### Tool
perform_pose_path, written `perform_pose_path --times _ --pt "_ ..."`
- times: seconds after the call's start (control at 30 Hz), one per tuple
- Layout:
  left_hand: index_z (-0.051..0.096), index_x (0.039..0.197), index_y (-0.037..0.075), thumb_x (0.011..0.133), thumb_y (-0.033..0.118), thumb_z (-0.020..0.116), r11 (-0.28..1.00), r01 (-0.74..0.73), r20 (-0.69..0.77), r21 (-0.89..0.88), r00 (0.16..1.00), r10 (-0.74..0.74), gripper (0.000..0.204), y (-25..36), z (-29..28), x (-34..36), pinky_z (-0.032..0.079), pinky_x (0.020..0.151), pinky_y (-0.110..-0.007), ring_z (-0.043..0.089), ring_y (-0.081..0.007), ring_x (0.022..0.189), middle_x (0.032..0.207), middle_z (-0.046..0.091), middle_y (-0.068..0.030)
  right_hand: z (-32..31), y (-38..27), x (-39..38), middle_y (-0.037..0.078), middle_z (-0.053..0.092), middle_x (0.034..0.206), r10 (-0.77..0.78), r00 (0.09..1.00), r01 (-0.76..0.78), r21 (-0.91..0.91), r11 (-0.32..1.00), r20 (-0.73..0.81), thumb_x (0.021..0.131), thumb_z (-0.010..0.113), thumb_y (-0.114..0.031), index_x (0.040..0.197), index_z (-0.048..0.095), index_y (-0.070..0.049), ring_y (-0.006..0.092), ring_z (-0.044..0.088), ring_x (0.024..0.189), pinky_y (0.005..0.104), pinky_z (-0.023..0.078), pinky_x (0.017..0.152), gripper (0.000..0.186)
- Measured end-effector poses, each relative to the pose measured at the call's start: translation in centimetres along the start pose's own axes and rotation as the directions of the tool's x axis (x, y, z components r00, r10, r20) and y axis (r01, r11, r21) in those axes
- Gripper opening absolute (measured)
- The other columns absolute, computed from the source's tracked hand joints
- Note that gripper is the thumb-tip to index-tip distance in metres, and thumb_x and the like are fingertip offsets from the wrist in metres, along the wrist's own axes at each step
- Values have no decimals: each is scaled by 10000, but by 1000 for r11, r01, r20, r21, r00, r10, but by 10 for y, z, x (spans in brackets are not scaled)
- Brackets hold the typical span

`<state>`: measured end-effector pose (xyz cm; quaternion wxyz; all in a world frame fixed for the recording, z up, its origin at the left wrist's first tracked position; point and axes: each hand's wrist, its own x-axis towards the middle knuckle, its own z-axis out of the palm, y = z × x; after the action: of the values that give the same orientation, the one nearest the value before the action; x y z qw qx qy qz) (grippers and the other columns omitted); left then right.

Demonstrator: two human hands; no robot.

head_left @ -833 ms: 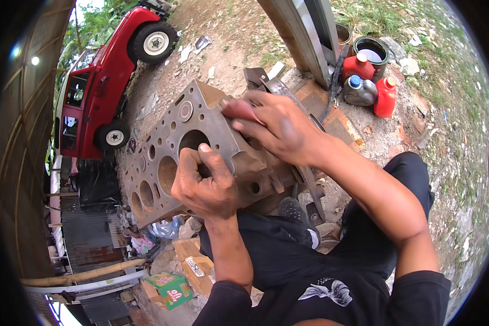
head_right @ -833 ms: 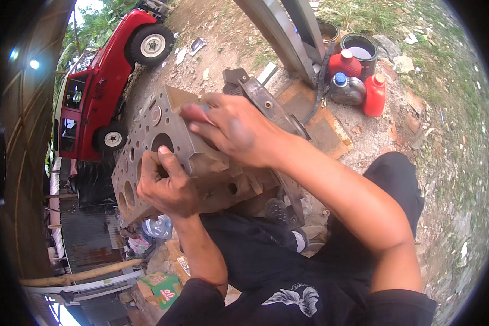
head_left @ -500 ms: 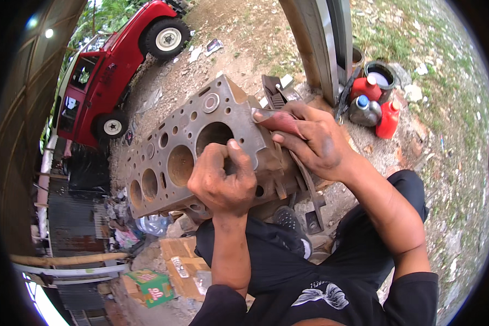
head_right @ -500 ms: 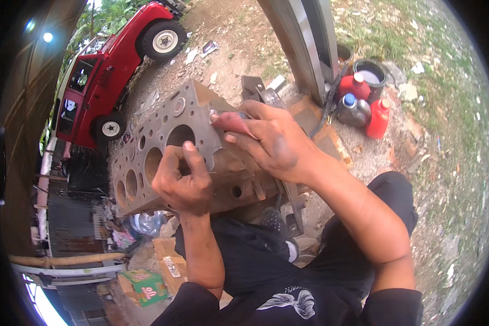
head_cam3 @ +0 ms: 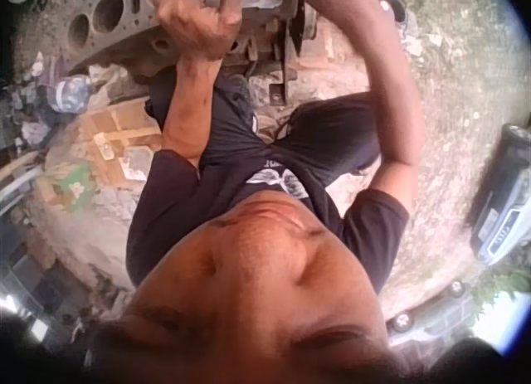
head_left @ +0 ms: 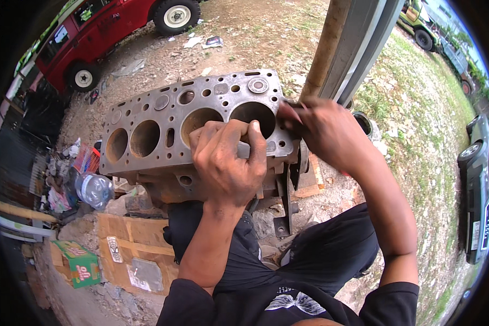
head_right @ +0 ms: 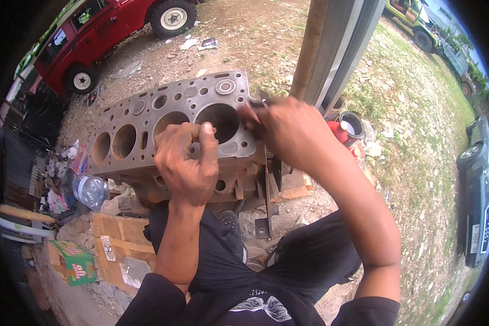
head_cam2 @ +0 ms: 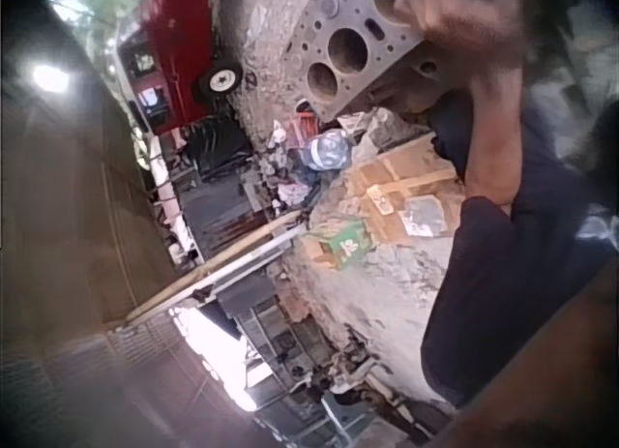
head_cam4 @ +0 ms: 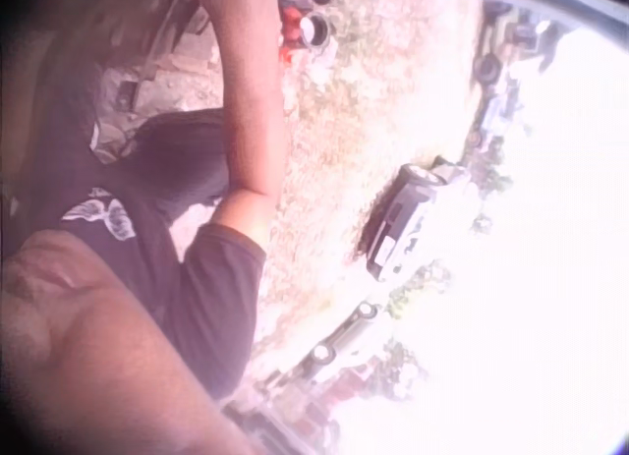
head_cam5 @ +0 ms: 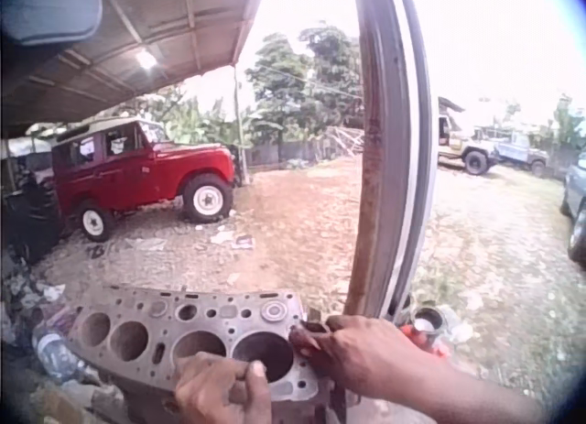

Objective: The person sands the surface of a metal engine block using a sanding block. They move the sanding block across the flat top and around the cylinder openings, then wipe the surface with their hand to remove debris.

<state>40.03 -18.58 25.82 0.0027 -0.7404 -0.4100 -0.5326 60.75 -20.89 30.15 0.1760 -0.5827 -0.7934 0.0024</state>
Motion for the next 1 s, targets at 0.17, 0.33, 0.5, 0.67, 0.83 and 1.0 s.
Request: perform_pose_path --times 0.17,0.33,0.5,0.67,0.83,1.0 --pt "670 766 72 935 136 764 1000 8 -39 -15 999 -9 204 -9 8 2 459 781 -440 627 -296 711 672 621 -81 -3 -3 5 166 724 828 45 999 -46 -52 998 -32 1137 610 -377 972 842 -67 365 750 683 507 590 657 420" --pt "690 787 58 945 143 760 997 52 -56 -61 997 -55 192 -17 9 2 470 793 -445 644 -302 719 684 642 -93 -2 -15 5 169 745 905 44 999 -42 -90 995 23 1133 614 -363 1014 835 -79 358 750 677 490 594 621 380" --pt "694 801 54 955 152 764 996 73 -68 -58 995 -77 195 -23 8 2 469 773 -461 645 -326 714 704 647 -114 -5 -6 20 148 731 903 9 1000 -2 -226 974 30 1130 620 -322 1055 832 -113 344 758 708 491 593 636 306" --pt "690 800 47 956 143 764 996 66 -94 -54 993 -71 198 -29 2 2 468 752 -463 647 -327 713 698 647 -117 -7 -22 13 135 753 956 55 993 -33 -195 980 105 1125 610 -318 1119 836 -118 324 768 738 457 615 656 302" --pt "733 828 55 953 134 767 996 20 -35 -82 999 -23 151 -20 4 5 487 784 -446 690 -313 734 743 711 -101 -2 3 12 157 716 878 59 998 -65 -198 978 -35 1121 602 -404 986 814 -66 354 776 820 490 609 713 421" --pt "794 926 60 964 117 752 993 -41 -44 -112 998 36 80 -15 12 7 520 892 -428 746 -301 814 853 790 -99 -8 31 47 203 745 1037 211 977 -210 26 977 -44 1126 598 -421 1187 763 -38 372 742 1014 481 570 910 421"
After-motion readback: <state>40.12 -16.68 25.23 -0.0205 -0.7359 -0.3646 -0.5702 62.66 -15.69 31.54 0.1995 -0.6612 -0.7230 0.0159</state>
